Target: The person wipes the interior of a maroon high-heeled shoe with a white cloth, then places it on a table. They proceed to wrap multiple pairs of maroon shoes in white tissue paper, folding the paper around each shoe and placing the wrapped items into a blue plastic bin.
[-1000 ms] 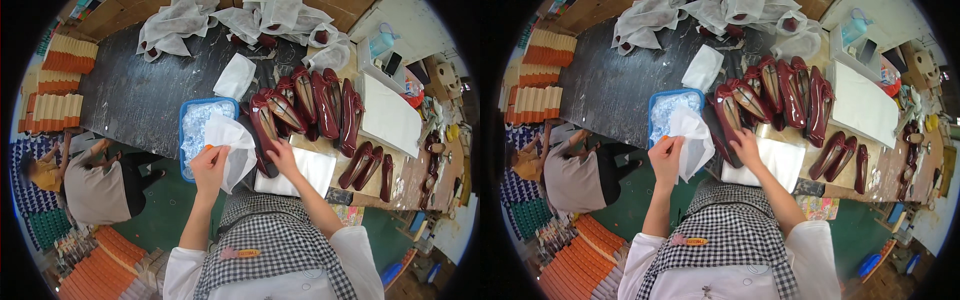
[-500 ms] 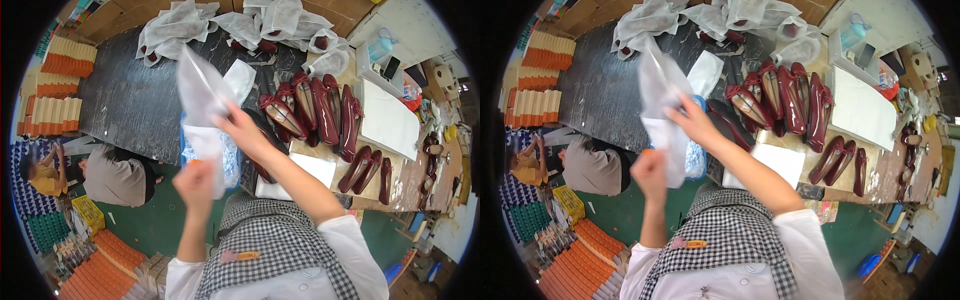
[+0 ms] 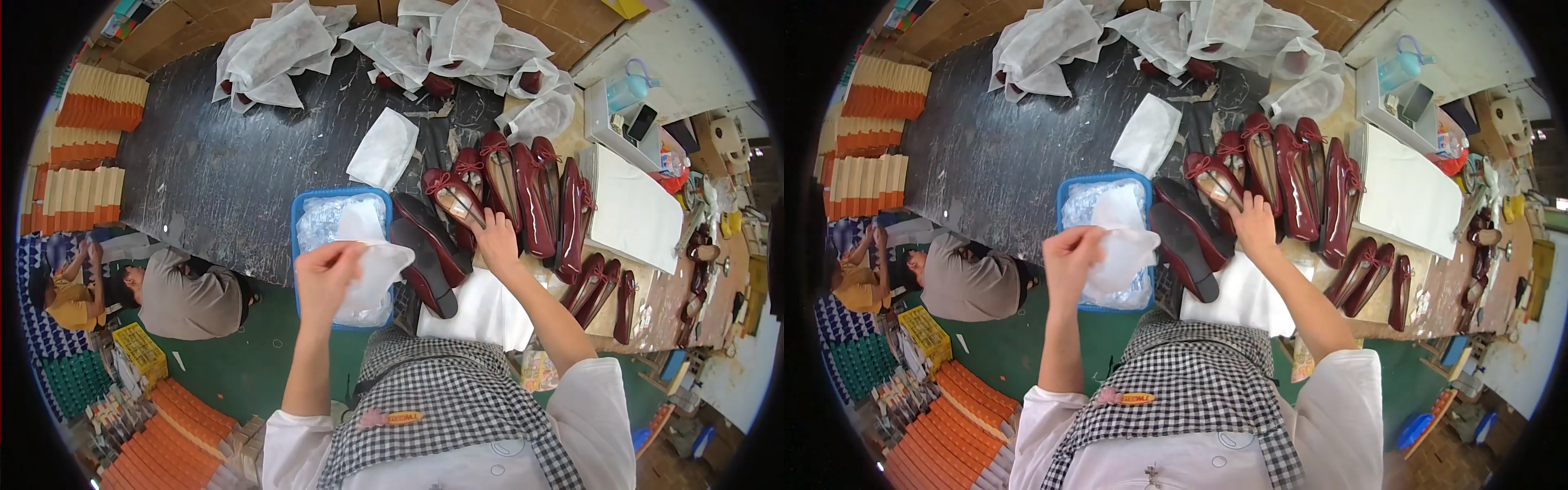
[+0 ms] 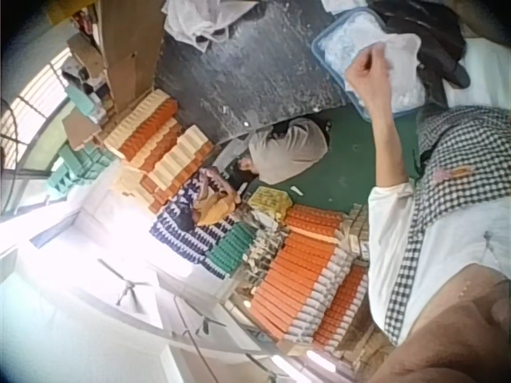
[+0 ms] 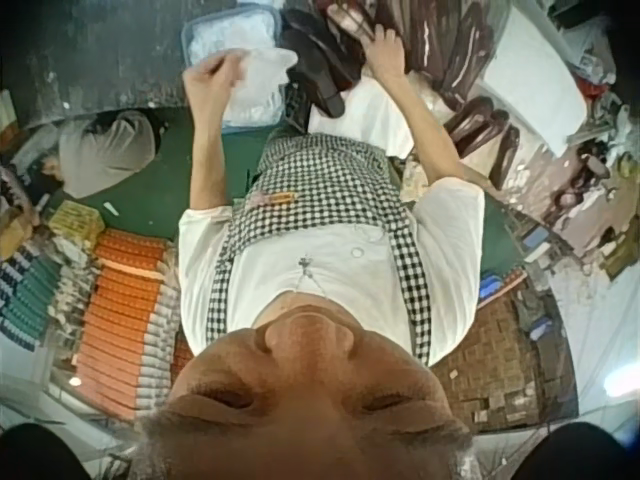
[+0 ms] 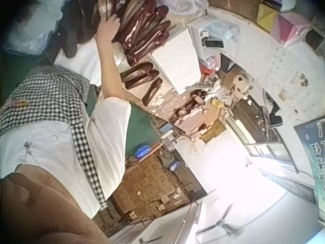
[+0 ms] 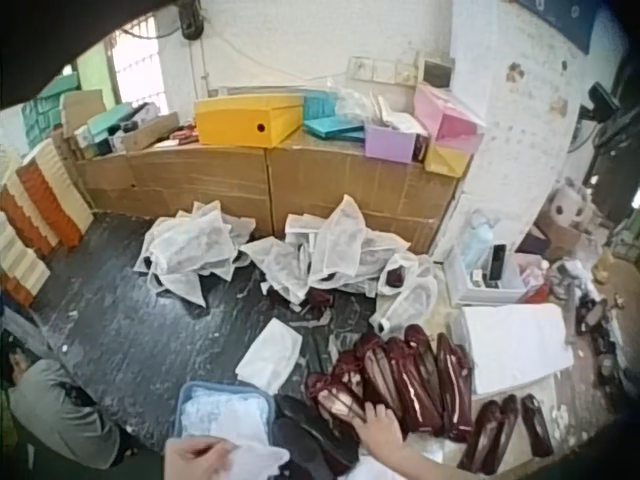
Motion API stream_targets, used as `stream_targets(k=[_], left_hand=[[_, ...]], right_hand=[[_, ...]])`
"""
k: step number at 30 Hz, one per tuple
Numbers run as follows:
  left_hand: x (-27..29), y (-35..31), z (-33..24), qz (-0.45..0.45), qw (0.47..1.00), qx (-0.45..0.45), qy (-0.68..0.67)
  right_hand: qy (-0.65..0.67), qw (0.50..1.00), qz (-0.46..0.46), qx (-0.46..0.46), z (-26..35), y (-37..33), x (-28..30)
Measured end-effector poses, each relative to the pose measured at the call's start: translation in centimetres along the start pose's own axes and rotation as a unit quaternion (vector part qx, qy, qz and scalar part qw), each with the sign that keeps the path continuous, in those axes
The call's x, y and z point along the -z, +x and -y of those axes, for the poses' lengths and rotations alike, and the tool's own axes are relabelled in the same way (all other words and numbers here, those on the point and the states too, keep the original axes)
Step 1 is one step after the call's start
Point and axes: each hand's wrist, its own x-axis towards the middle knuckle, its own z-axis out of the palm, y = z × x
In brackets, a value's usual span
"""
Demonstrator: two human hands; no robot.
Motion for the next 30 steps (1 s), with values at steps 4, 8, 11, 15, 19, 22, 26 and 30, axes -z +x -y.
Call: stream_targets(k=[4,8,11,15,19,22,26,30], left_hand=[[-0.9,1.7,0.8,-0.016,0.995,-0.003,0.098],[-0.2,2.3,3.4,-0.08,0.985,-0.059,0.144],[-2.2,0.5,3.7,-0.041,0.972,-0.168,0.16],[-4.0,-5.6,2.1,0.067,0.941,-0.276,0.185],[-3.7,-5.5,-0.2,0.018,0.954,-0.262,0.145],[-3.2,-5.4,2.7,0.056,0.962,-0.232,0.135],[-5.8,-8.3,7.1,0.244,0.968,-0.047,0.042],[-12.9,-11.0,10.5,0.368,0.928,0.054,0.024]], right_hand=[[0.359,0.912,0.183,-0.075,-1.9,0.7,5.9],[0.336,0.914,0.206,0.095,0.7,-2.3,18.8],[0.303,0.928,0.182,0.117,4.6,-3.8,19.6],[0.782,0.532,0.25,-0.208,8.6,0.0,12.5],[0.874,0.446,-0.133,-0.139,9.8,9.0,10.7],[0.893,0.442,-0.052,-0.07,8.4,8.2,12.3],[0.601,0.787,-0.001,-0.136,0.0,-5.4,8.8],[0.454,0.787,0.051,-0.414,-8.7,-22.4,0.8]])
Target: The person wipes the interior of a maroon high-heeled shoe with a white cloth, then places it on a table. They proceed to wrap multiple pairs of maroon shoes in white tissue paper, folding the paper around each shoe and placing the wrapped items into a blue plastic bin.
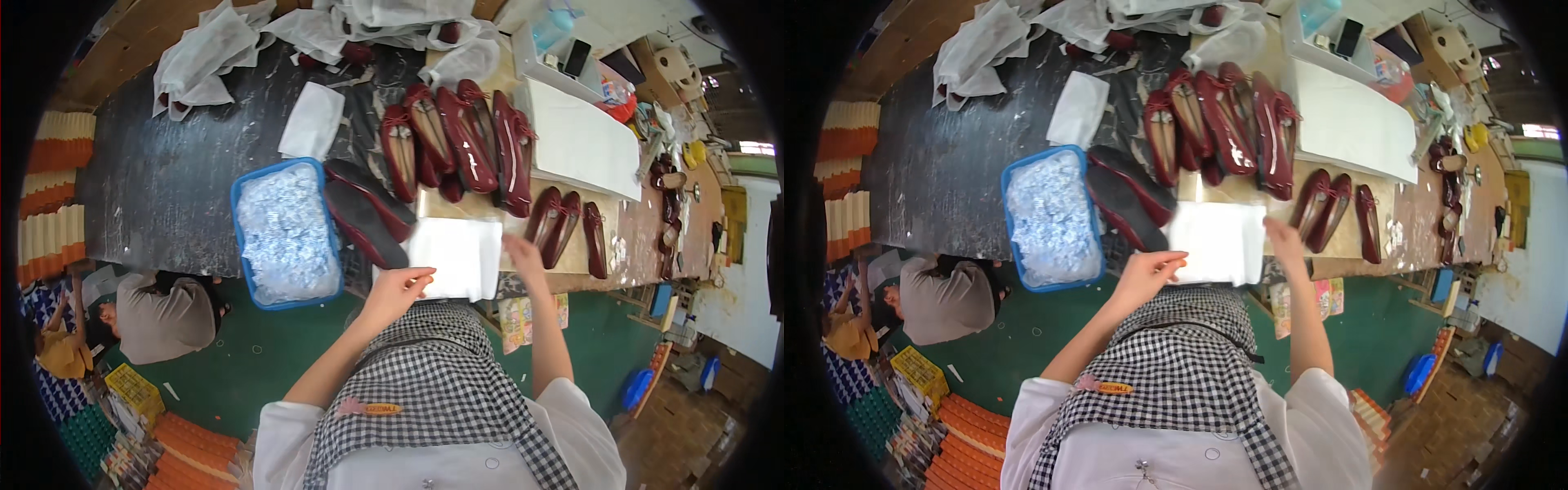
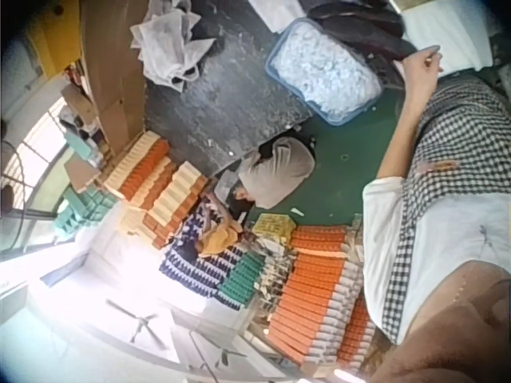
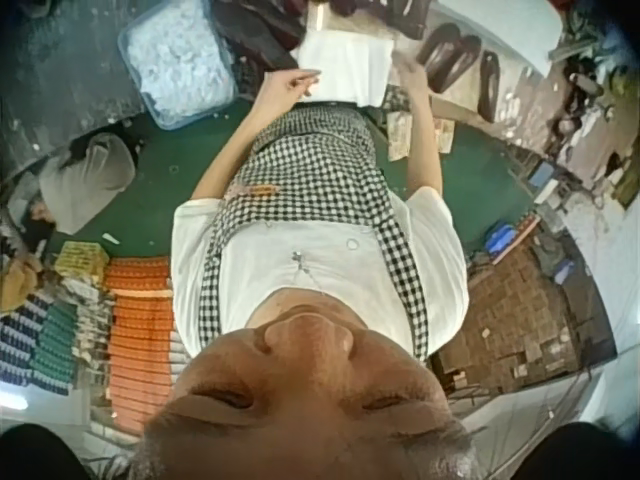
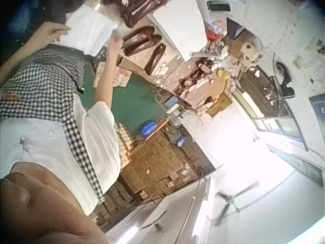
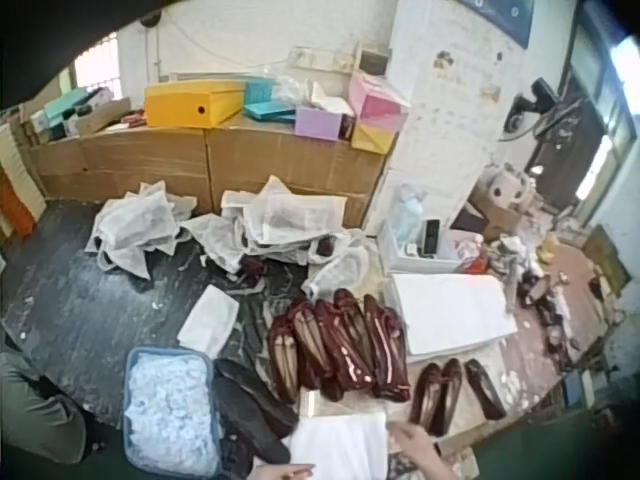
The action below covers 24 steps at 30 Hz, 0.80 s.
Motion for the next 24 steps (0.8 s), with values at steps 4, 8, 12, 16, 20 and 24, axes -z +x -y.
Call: stream_targets(k=[4,8,12,16,20,24], left_hand=[[-7.0,6.1,7.1,-0.03,0.99,0.058,0.124],[-12.1,9.0,9.1,-0.124,0.967,0.084,0.207],[-16.5,9.7,7.2,-0.209,0.947,0.016,0.244],[-18.4,11.3,7.5,-0.228,0.953,0.066,0.186],[-18.0,11.8,9.3,-0.252,0.96,0.026,0.117],[-16.5,12.4,10.7,-0.184,0.975,0.062,0.112]], right_hand=[[-0.02,0.998,-0.037,0.038,-9.3,-1.9,-2.6],[0.053,0.996,0.075,-0.024,-12.2,-1.1,-3.7],[0.049,0.989,0.073,0.12,-8.9,-2.7,-2.7],[0.056,0.983,0.127,0.122,-8.6,-2.7,-2.1],[0.077,0.973,0.184,0.113,-8.7,-2.1,-0.3],[0.071,0.976,0.178,0.101,-9.9,-1.0,1.2]])
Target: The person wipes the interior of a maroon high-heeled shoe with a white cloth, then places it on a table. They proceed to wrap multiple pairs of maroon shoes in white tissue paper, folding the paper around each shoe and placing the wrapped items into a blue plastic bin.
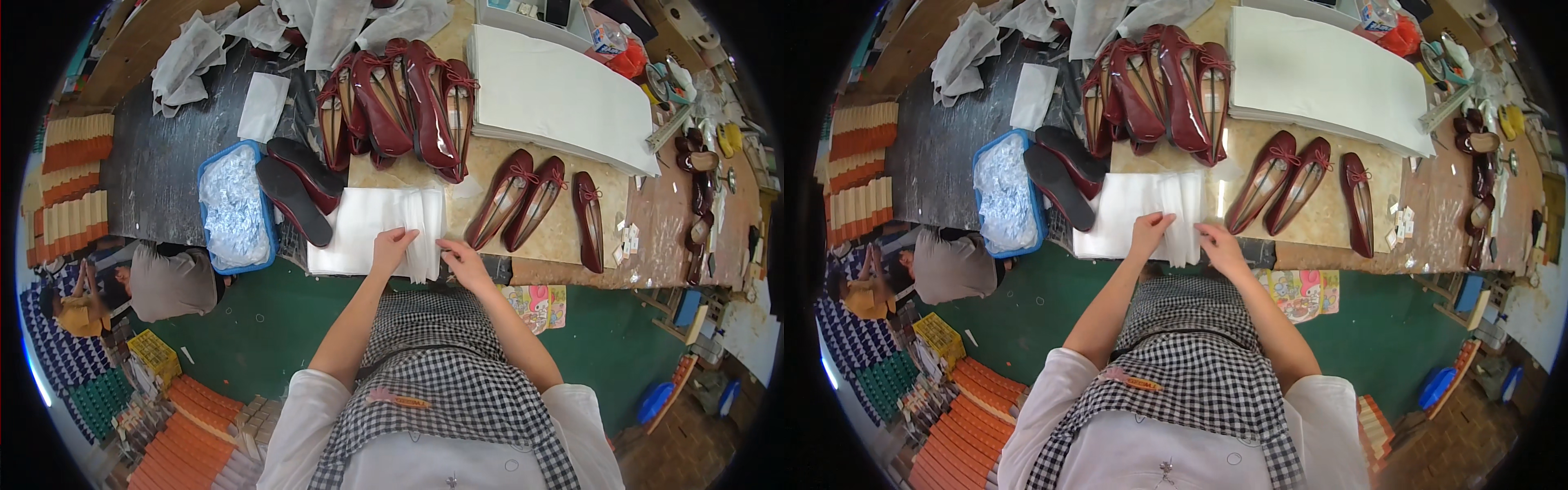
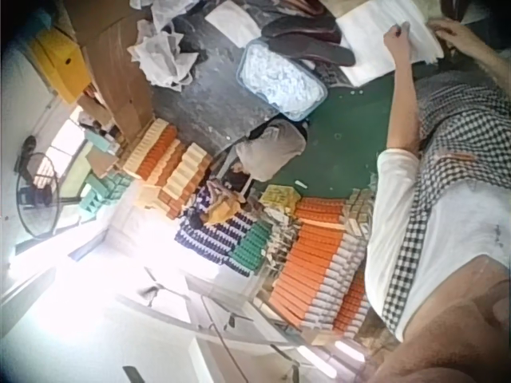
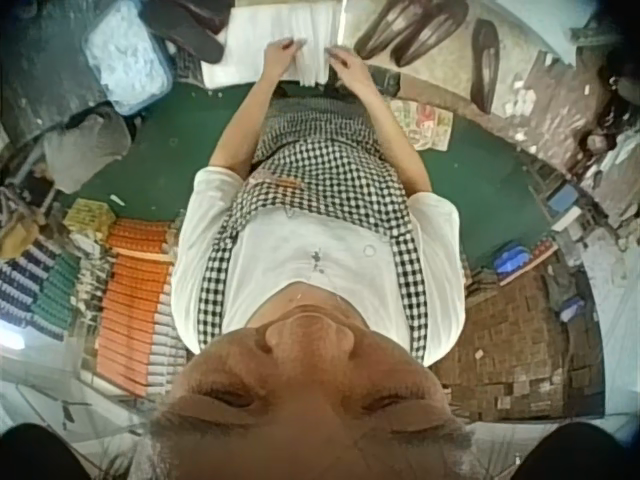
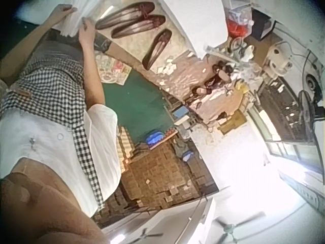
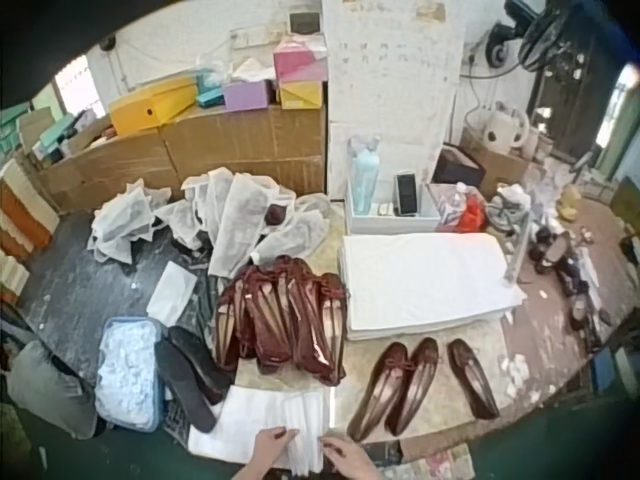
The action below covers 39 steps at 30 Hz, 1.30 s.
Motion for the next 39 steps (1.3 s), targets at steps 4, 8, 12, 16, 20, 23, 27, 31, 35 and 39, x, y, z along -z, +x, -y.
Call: stream_targets(k=[4,8,12,16,20,23,27,31,35,39], left_hand=[[-1.4,0.0,4.5,-0.028,0.989,-0.012,-0.147],[1.6,-1.9,-0.9,-0.176,0.982,-0.022,-0.072],[12.6,-6.2,-4.2,-0.217,0.933,-0.093,-0.273],[24.9,-13.1,-7.0,-0.185,0.912,-0.095,-0.353],[27.9,-16.1,-7.8,-0.207,0.939,-0.186,-0.204],[28.6,-16.0,-7.3,-0.295,0.91,-0.258,-0.139],[35.6,-18.6,-5.1,-0.412,0.875,-0.201,-0.156],[39.5,-19.9,-4.7,-0.452,0.829,-0.312,0.109],[39.6,-15.5,-2.4,-0.401,0.834,-0.323,0.199],[37.5,-11.3,-0.4,-0.353,0.857,-0.321,0.196]], right_hand=[[-0.005,0.999,0.021,0.04,-0.2,-0.7,0.7],[-0.034,0.998,-0.041,0.028,-1.6,-1.7,2.5],[0.027,0.999,-0.014,-0.028,2.7,-1.5,3.1],[0.014,0.998,0.053,0.037,11.4,1.0,-1.4],[0.134,0.95,0.257,0.113,25.9,0.4,-12.6],[0.02,0.976,0.139,0.164,29.6,1.9,-19.2],[-0.03,0.968,0.143,0.206,32.6,3.4,-22.9],[-0.07,0.964,0.171,0.193,30.8,5.5,-22.5],[-0.179,0.956,0.126,0.193,29.0,6.6,-21.4],[-0.235,0.942,0.163,0.178,22.9,8.9,-20.9]])
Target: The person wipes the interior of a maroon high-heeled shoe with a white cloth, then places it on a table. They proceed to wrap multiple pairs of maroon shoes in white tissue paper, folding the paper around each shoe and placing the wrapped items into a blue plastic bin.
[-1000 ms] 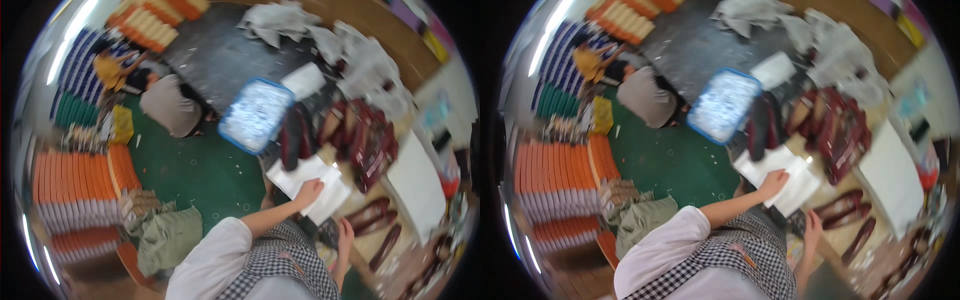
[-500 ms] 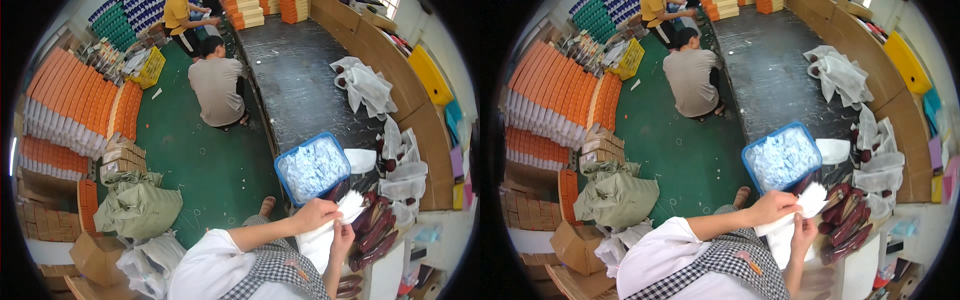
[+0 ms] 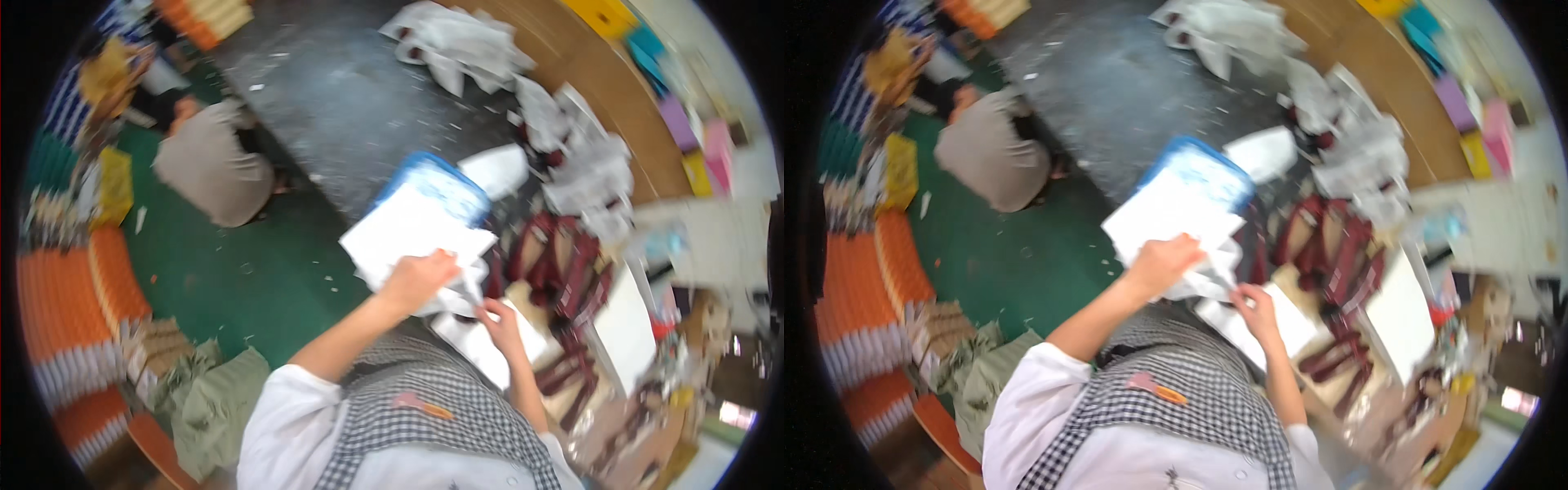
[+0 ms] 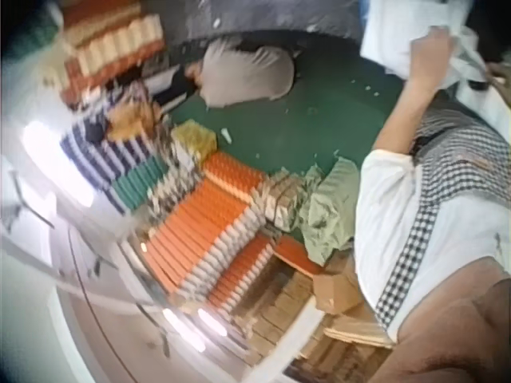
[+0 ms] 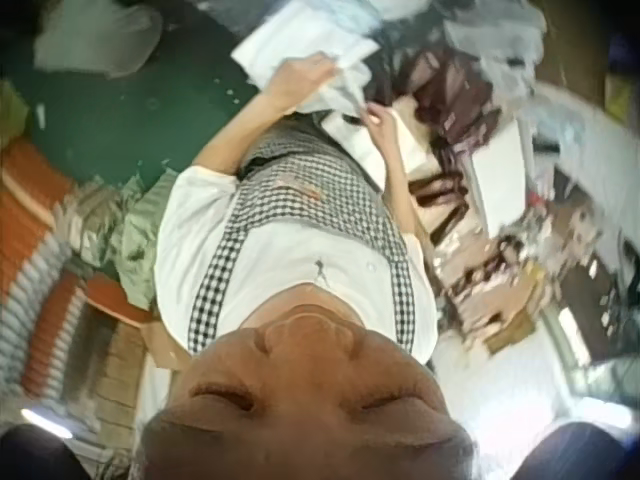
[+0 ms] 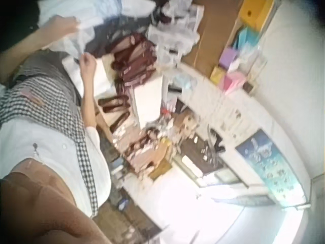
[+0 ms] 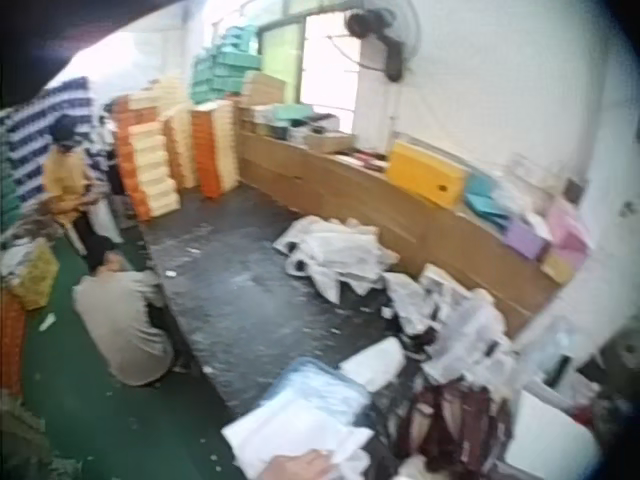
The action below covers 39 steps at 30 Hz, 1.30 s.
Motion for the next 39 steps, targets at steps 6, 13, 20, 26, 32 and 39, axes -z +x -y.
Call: stream_targets(k=[6,13,20,26,32,39], left_hand=[[-0.1,1.4,-1.1,0.034,0.992,0.12,-0.025],[-1.4,2.4,-1.5,0.089,0.986,0.137,0.012],[-3.0,3.3,-1.3,0.093,0.984,0.127,0.082],[-3.6,3.0,-5.8,0.216,0.975,0.014,0.046],[1.3,1.9,-7.9,0.158,0.98,0.046,-0.109],[4.1,4.1,-2.3,-0.025,0.931,0.266,-0.247]], right_hand=[[-0.063,0.989,-0.133,-0.013,-6.6,-0.4,-1.3],[-0.129,0.979,-0.153,-0.05,-6.7,0.0,-5.5],[0.474,0.869,0.03,-0.135,0.4,-8.6,12.8],[0.253,0.955,0.09,-0.125,8.0,-9.0,11.6],[0.176,0.983,-0.039,0.027,5.3,2.8,1.2],[0.322,0.938,0.118,0.058,12.0,7.6,-1.7]])
